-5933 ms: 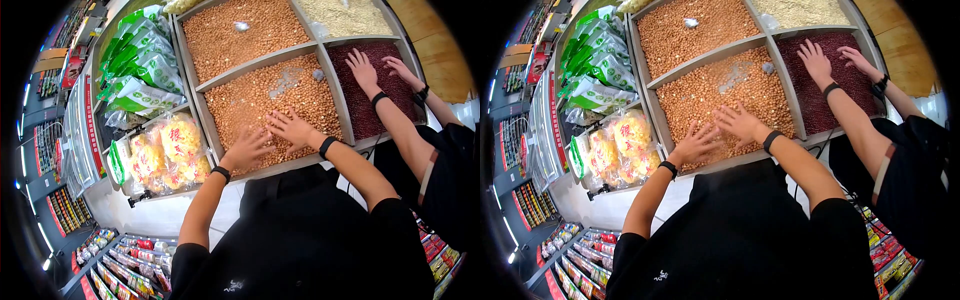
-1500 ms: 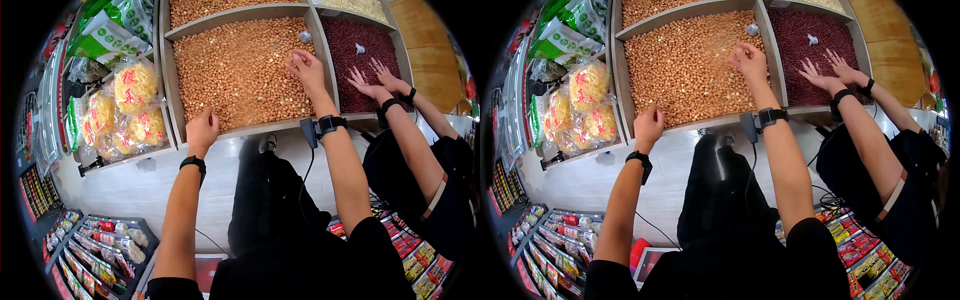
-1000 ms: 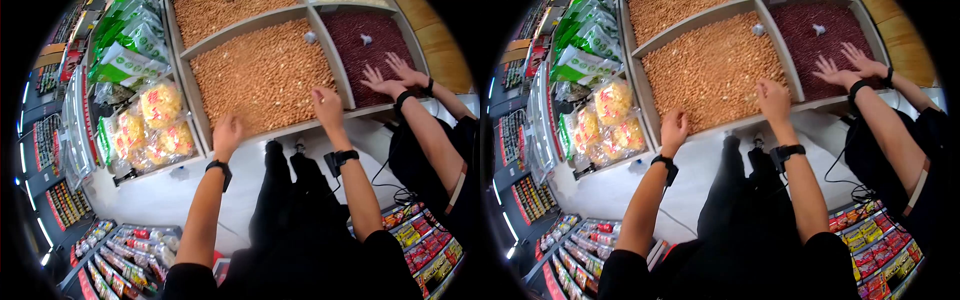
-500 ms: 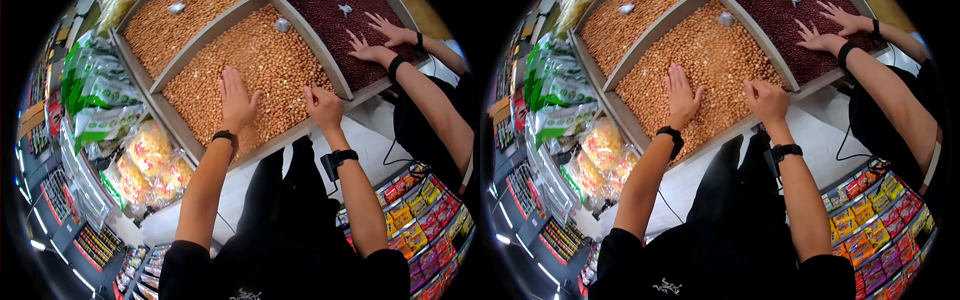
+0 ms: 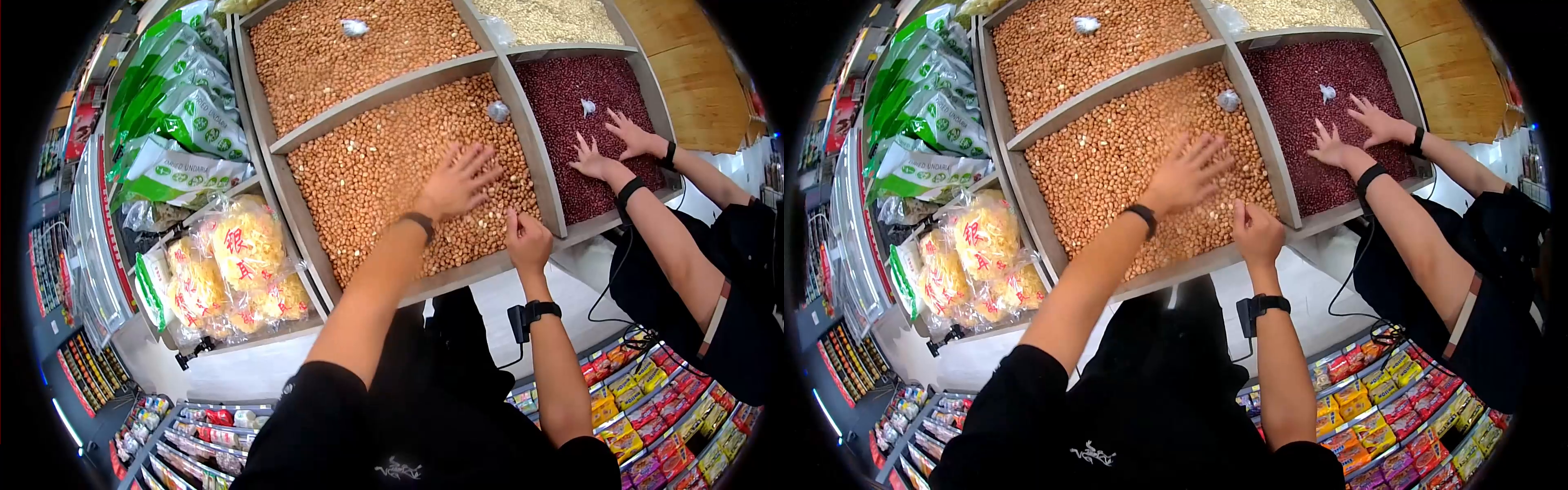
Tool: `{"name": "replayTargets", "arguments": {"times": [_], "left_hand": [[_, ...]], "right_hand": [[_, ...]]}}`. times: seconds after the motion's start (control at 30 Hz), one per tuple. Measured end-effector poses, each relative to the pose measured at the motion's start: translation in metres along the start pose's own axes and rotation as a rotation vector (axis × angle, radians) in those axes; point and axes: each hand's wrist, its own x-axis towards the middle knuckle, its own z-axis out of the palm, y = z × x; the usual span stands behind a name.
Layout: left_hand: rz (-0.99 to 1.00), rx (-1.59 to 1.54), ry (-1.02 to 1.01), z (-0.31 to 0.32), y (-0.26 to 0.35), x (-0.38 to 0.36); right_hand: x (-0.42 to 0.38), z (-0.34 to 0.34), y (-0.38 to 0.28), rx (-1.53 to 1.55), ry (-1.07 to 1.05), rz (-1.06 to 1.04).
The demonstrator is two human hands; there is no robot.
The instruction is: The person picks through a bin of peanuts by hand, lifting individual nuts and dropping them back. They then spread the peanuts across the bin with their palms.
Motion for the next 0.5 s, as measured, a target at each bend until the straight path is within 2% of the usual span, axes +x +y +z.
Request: {"name": "replayTargets", "arguments": {"times": [0.1, 0.17, 0.3, 0.37, 0.4, 0.47, 0.5], "left_hand": [[-0.115, 0.051, 0.050, -0.011, -0.033, -0.005], [-0.275, 0.184, 0.067, -0.018, -0.053, -0.014], [-0.352, 0.180, 0.152, -0.032, -0.081, -0.051], [-0.554, 0.227, 0.169, -0.029, -0.083, -0.072], [-0.533, 0.230, 0.175, -0.024, -0.085, -0.071], [-0.606, 0.105, 0.329, -0.008, -0.082, -0.072], [-0.623, 0.107, 0.289, -0.006, -0.075, -0.063]], "right_hand": [[0.001, 0.001, 0.003, -0.017, 0.004, 0.001], [0.003, 0.003, 0.002, 0.006, 0.048, -0.036], [0.004, 0.001, -0.001, 0.013, 0.031, 0.008], [0.001, 0.000, -0.001, -0.004, 0.038, 0.020], [0.004, 0.000, 0.000, -0.020, 0.036, 0.010], [0.007, 0.000, 0.000, 0.002, 0.064, 0.005], [0.005, 0.000, 0.000, 0.026, 0.080, -0.017]]}}
